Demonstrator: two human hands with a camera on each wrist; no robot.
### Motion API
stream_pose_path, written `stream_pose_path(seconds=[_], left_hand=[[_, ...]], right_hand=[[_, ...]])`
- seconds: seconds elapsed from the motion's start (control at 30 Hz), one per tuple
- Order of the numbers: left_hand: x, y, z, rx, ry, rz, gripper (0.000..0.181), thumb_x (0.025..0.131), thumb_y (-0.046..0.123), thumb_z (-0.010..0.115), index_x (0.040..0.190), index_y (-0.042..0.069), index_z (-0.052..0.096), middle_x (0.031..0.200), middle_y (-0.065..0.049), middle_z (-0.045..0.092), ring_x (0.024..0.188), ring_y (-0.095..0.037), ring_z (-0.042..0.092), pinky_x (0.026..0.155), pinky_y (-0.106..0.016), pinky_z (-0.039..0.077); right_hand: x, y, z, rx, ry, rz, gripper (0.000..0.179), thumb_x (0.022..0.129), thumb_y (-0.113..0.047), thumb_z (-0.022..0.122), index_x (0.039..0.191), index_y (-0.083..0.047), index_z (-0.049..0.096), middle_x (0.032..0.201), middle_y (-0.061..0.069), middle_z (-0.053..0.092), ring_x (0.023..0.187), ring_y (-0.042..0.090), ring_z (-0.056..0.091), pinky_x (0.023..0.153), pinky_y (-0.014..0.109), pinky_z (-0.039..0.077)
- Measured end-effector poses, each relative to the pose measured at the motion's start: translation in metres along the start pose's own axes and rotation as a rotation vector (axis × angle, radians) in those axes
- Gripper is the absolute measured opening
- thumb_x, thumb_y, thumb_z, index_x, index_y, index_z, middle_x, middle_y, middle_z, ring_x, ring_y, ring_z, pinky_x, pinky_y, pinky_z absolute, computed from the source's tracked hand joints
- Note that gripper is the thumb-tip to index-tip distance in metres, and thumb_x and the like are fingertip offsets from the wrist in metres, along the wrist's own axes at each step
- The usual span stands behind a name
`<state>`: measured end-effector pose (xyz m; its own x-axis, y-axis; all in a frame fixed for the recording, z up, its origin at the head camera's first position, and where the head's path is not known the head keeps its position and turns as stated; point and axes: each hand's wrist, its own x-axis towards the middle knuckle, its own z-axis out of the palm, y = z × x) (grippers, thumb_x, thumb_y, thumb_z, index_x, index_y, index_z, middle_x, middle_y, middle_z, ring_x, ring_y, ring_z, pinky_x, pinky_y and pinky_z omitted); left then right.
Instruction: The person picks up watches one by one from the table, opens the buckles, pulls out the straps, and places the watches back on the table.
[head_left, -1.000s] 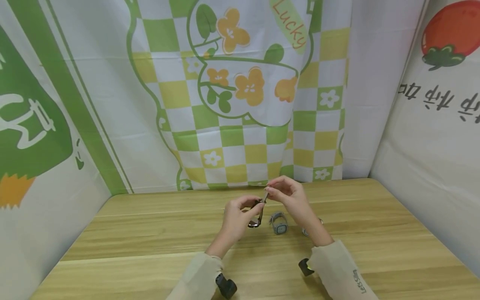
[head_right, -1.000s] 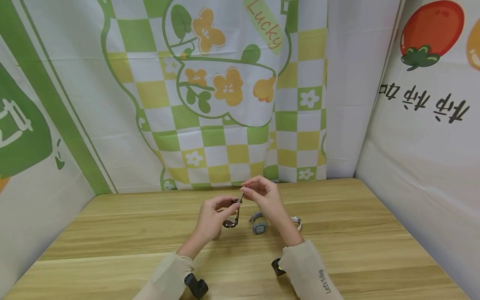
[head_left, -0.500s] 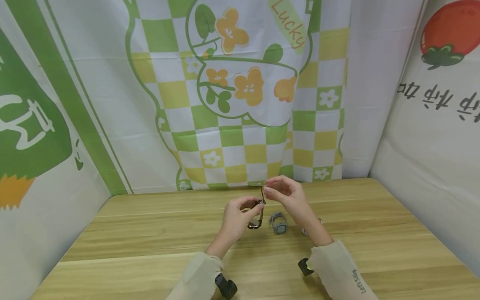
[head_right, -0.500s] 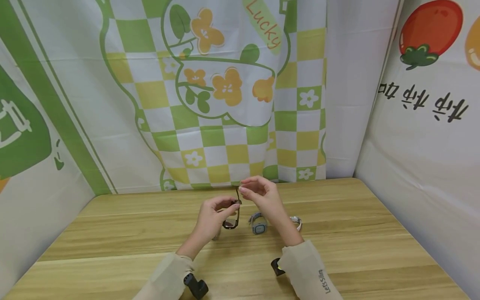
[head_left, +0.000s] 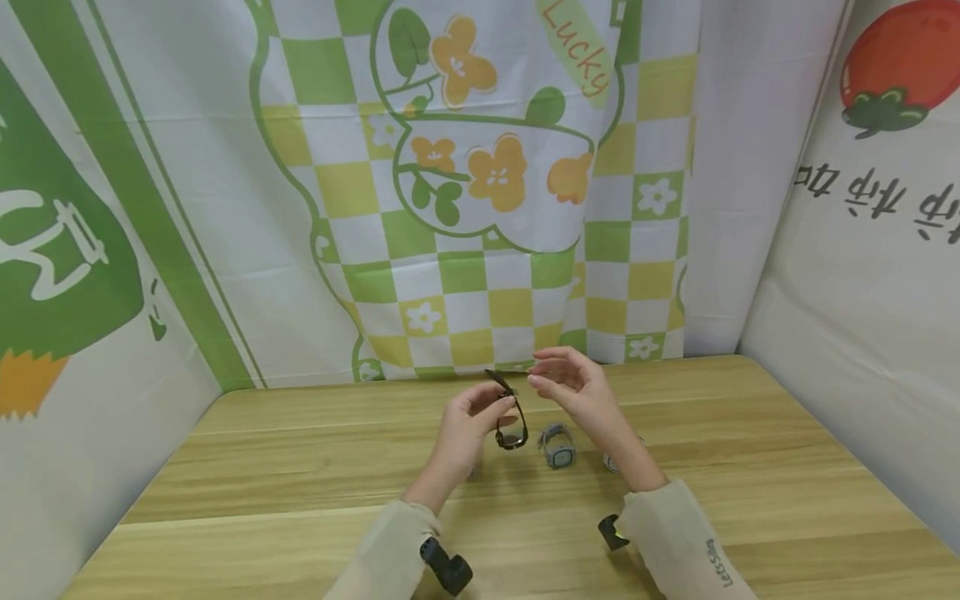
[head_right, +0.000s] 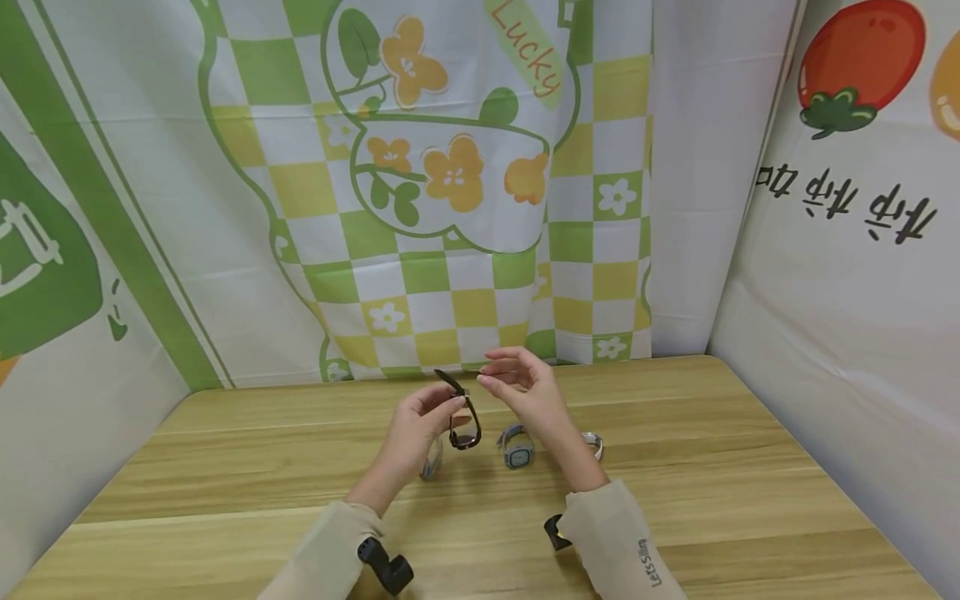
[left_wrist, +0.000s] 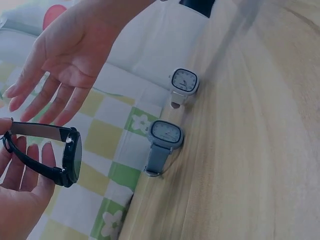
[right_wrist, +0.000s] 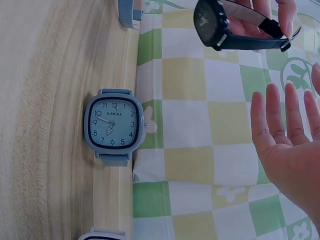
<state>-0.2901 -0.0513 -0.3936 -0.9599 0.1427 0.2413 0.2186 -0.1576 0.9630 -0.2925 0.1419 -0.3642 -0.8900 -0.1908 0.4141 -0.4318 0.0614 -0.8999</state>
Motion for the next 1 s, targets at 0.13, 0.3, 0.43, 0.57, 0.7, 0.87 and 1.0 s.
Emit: stream_pose_path(seconds=[0.13,0.3,0.43,0.57,0.7,0.87,1.0], left_hand=[[0.002,0.001,-0.001,-0.082,0.008,-0.010,0.020,0.100,-0.006,0.065,0.117,-0.017,0.064,0.100,-0.002,0.069,0.095,-0.013,0.068,0.095,-0.045,0.061],[0.002,0.002,-0.003,-0.136,-0.005,-0.014,0.021,0.101,-0.007,0.062,0.119,-0.018,0.062,0.099,0.000,0.068,0.097,-0.014,0.068,0.103,-0.058,0.055],[0.001,0.002,-0.005,-0.181,-0.019,-0.025,0.012,0.103,-0.005,0.060,0.113,-0.010,0.065,0.099,0.000,0.067,0.096,-0.013,0.069,0.107,-0.061,0.051],[0.000,0.001,-0.006,-0.229,-0.025,-0.036,0.017,0.105,-0.005,0.058,0.103,0.007,0.070,0.100,0.001,0.065,0.098,-0.012,0.067,0.106,-0.053,0.054],[0.001,-0.002,-0.007,-0.264,-0.029,-0.046,0.021,0.105,-0.003,0.058,0.100,0.012,0.071,0.105,0.000,0.064,0.103,-0.013,0.064,0.102,-0.046,0.058],[0.001,-0.004,-0.006,-0.287,-0.043,-0.063,0.020,0.107,0.000,0.058,0.105,0.012,0.074,0.112,-0.001,0.064,0.110,-0.016,0.064,0.106,-0.047,0.055],[0.000,-0.007,-0.005,-0.294,-0.058,-0.066,0.019,0.107,0.002,0.058,0.106,0.011,0.075,0.109,-0.001,0.067,0.108,-0.015,0.065,0.106,-0.044,0.056]], right_hand=[[0.000,0.000,0.001,-0.006,-0.007,0.000,0.038,0.100,0.002,0.069,0.135,0.009,0.057,0.123,0.031,0.066,0.098,0.009,0.069,0.088,0.026,0.060],[-0.001,0.002,0.001,-0.049,-0.036,0.000,0.035,0.099,-0.001,0.071,0.132,0.006,0.060,0.122,0.028,0.068,0.101,0.018,0.069,0.088,0.029,0.060],[-0.002,0.003,0.002,-0.105,-0.069,0.002,0.031,0.100,-0.004,0.072,0.128,0.004,0.064,0.122,0.025,0.070,0.104,0.026,0.070,0.088,0.031,0.058],[-0.002,0.004,0.005,-0.140,-0.088,-0.010,0.025,0.100,-0.004,0.072,0.123,0.004,0.067,0.120,0.023,0.071,0.104,0.027,0.071,0.086,0.030,0.057],[-0.002,0.005,0.009,-0.165,-0.101,-0.017,0.021,0.100,-0.005,0.072,0.118,0.004,0.070,0.118,0.021,0.072,0.101,0.022,0.071,0.084,0.030,0.057],[-0.003,0.007,0.014,-0.146,-0.112,-0.021,0.018,0.099,-0.002,0.072,0.115,0.006,0.071,0.114,0.022,0.074,0.096,0.020,0.073,0.083,0.030,0.060],[-0.002,0.011,0.017,-0.119,-0.122,-0.029,0.014,0.099,0.005,0.069,0.110,0.012,0.071,0.107,0.026,0.074,0.090,0.025,0.075,0.082,0.030,0.063]])
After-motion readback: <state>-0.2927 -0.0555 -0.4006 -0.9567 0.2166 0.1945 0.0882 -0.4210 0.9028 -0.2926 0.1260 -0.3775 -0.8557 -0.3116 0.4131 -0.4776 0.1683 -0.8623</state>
